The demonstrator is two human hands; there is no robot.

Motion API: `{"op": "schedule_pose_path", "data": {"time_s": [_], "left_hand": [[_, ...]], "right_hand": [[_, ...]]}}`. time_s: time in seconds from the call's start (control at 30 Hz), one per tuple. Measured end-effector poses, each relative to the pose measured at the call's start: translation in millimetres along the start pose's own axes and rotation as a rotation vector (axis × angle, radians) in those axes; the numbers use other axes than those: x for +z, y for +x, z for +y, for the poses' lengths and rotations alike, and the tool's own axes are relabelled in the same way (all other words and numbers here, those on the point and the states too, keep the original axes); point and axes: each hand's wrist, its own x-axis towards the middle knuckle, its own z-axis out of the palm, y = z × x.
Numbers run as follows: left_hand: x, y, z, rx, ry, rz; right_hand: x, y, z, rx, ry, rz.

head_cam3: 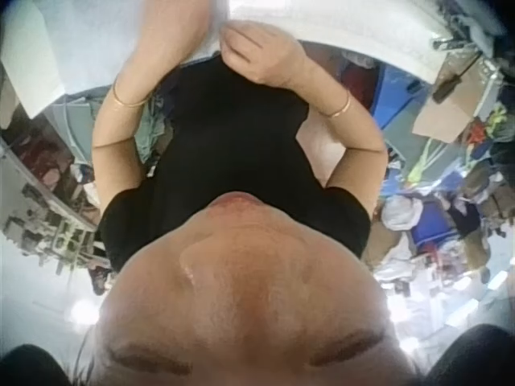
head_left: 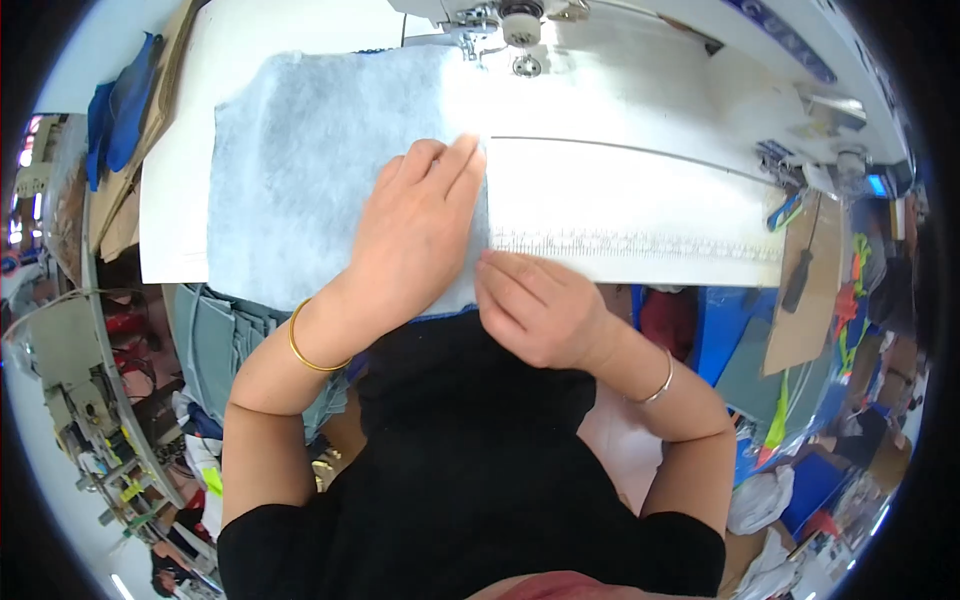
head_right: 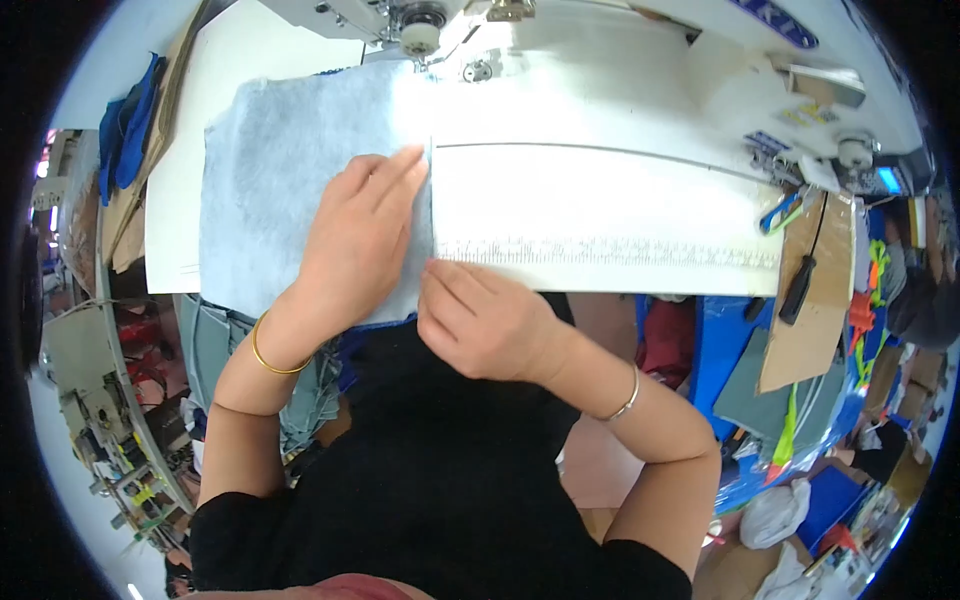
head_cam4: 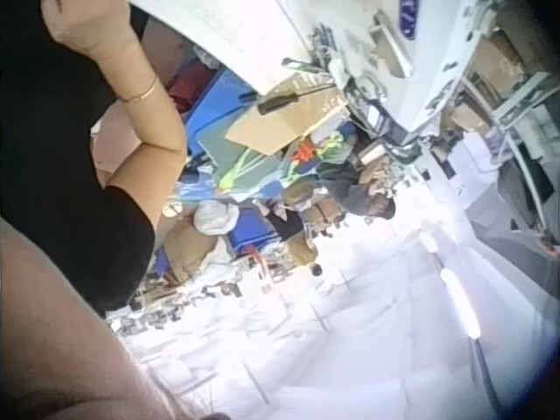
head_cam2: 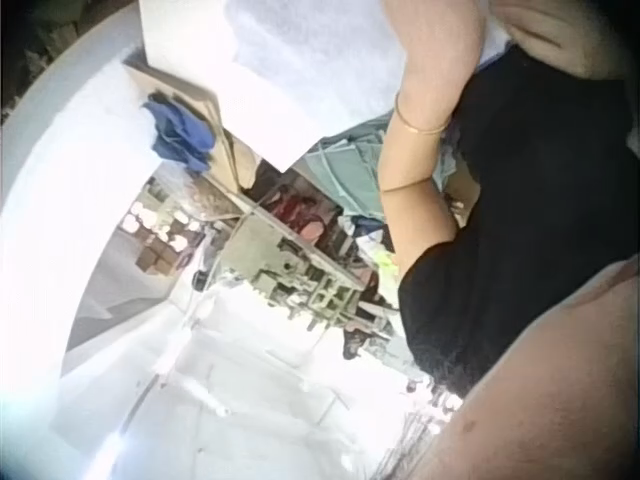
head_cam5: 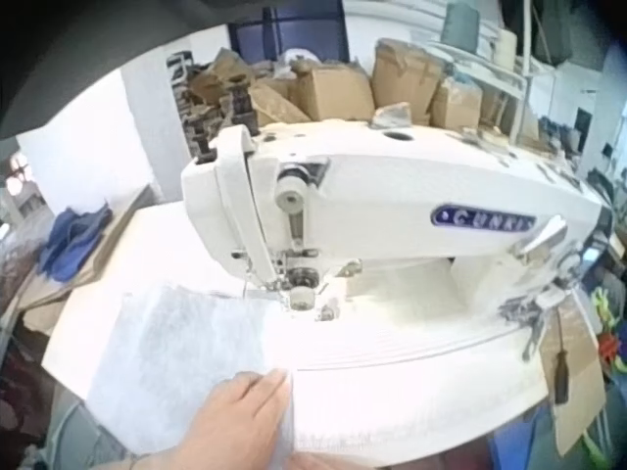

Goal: Sewing together multiple fabric or leather components using an industrial sewing machine to create a finished product.

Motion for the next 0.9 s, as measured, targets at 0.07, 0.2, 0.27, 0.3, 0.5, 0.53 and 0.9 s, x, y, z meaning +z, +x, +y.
{"op": "schedule_pose_path", "data": {"time_s": [0.07, 0.2, 0.27, 0.3, 0.5, 0.53, 0.9], "left_hand": [[10, -5, -4, 0.046, 0.07, -0.027], [14, -8, -5, 0.009, 0.06, -0.006], [14, -7, -7, 0.025, 0.039, -0.014], [13, -6, -7, 0.012, 0.039, -0.01], [17, 4, -14, 0.023, -0.012, -0.016], [18, 7, -16, 0.022, -0.013, -0.026], [30, 30, -41, 0.057, 0.029, 0.021]], "right_hand": [[-1, 2, -1, 0.006, 0.023, -0.035], [-3, 4, 2, -0.008, 0.024, -0.076], [-3, 5, 6, -0.004, 0.033, -0.086], [-4, 7, 7, -0.014, 0.04, -0.093], [-8, 15, 17, 0.046, 0.055, -0.119], [-7, 15, 21, 0.045, 0.057, -0.122], [-3, 36, 49, 0.062, 0.07, -0.166]]}}
